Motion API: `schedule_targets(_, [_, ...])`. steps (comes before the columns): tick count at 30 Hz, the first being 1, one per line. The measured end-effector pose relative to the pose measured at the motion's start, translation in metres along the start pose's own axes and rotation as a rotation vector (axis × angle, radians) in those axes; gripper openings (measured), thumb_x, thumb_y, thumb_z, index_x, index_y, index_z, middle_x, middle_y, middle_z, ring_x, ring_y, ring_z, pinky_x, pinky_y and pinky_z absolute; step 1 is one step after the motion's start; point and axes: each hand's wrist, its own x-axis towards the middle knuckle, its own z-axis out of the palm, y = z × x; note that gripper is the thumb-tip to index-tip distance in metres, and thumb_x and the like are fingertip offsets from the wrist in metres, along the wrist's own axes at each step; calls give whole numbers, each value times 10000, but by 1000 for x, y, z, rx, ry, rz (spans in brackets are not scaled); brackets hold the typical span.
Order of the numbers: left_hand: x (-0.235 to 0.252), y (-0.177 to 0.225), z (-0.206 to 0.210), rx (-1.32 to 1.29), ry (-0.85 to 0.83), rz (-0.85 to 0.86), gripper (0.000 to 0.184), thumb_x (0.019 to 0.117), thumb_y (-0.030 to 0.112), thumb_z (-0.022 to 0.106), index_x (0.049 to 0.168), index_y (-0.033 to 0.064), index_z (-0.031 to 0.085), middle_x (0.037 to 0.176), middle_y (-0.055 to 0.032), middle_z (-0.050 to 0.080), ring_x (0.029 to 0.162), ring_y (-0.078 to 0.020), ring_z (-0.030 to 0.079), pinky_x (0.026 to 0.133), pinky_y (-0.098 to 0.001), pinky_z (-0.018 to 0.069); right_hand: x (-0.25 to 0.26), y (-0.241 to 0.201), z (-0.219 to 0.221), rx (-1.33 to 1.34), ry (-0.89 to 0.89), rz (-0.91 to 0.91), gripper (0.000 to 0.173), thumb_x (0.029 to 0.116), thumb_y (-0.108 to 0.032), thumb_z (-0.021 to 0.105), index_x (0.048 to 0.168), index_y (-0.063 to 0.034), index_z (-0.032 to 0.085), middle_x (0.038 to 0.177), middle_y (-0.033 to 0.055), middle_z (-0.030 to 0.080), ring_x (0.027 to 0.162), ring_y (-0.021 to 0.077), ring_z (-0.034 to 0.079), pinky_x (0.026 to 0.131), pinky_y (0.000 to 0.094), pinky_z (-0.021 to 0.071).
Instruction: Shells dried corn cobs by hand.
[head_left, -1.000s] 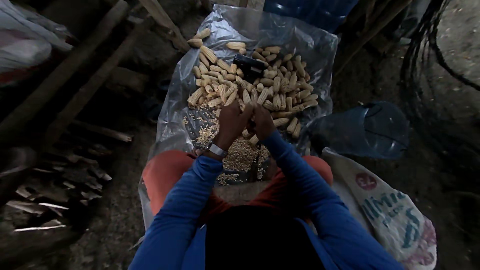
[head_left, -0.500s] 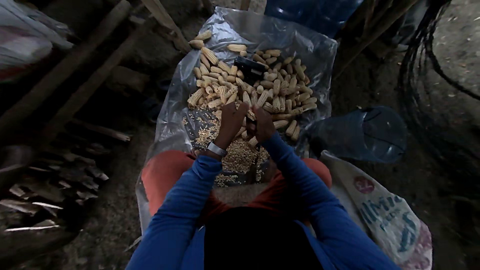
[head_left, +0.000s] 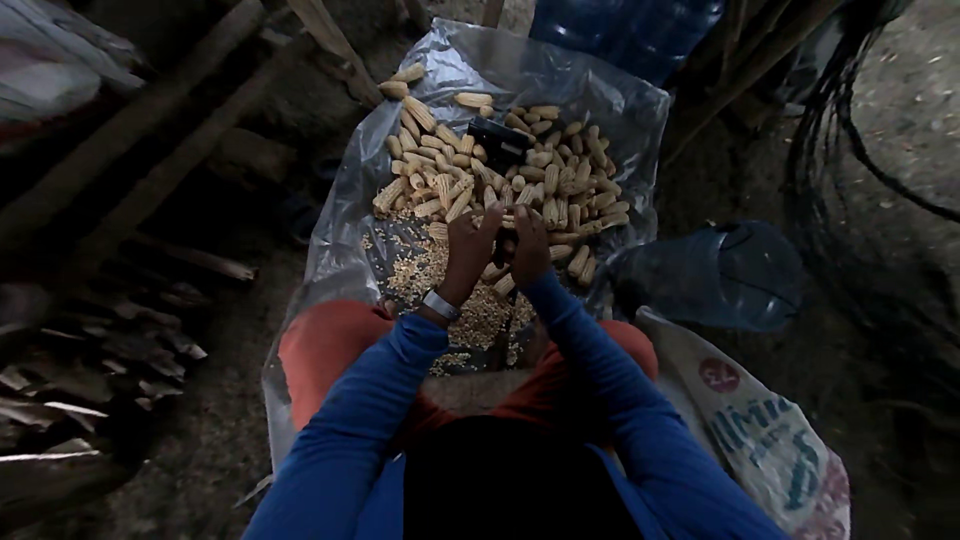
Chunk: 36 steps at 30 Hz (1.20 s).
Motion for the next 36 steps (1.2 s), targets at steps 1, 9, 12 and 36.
schedule_targets(1, [-2,1,0,46,-17,29,450,1035,530,529,1035,99,656,673,-58,543,486,-142,493,455,-301,459,1,-1,0,10,52,50,389,1103,-354,291,1088,-120,601,615,-63,469,461,57,421,430,248,426])
schedule_targets(9, [8,15,-4,421,-281,248,385,1089,331,499,1134,-28,628,829,-182,635,722,-291,632,693,-492,528,10,-14,-12,3,205,328,519,1101,-475,327,958,-78,630,705,16,630,527,106,572,466,291,511])
schedule_targets(12, [7,14,-8,515,-324,234,414,1090,386,480,1132,-8,602,800,-171,608,680,-295,612,638,-476,528,14,-17,-17,-127,214,245,630,1096,-528,266,918,-59,647,702,20,627,577,106,586,534,307,530])
schedule_targets(36, [13,10,5,241,-71,93,656,1124,466,205,992,-26,618,775,-120,573,646,-192,542,614,-371,474,8,-15,-25,-505,-246,-277,343,1071,-257,411,1205,25,554,817,28,578,615,73,532,562,282,499])
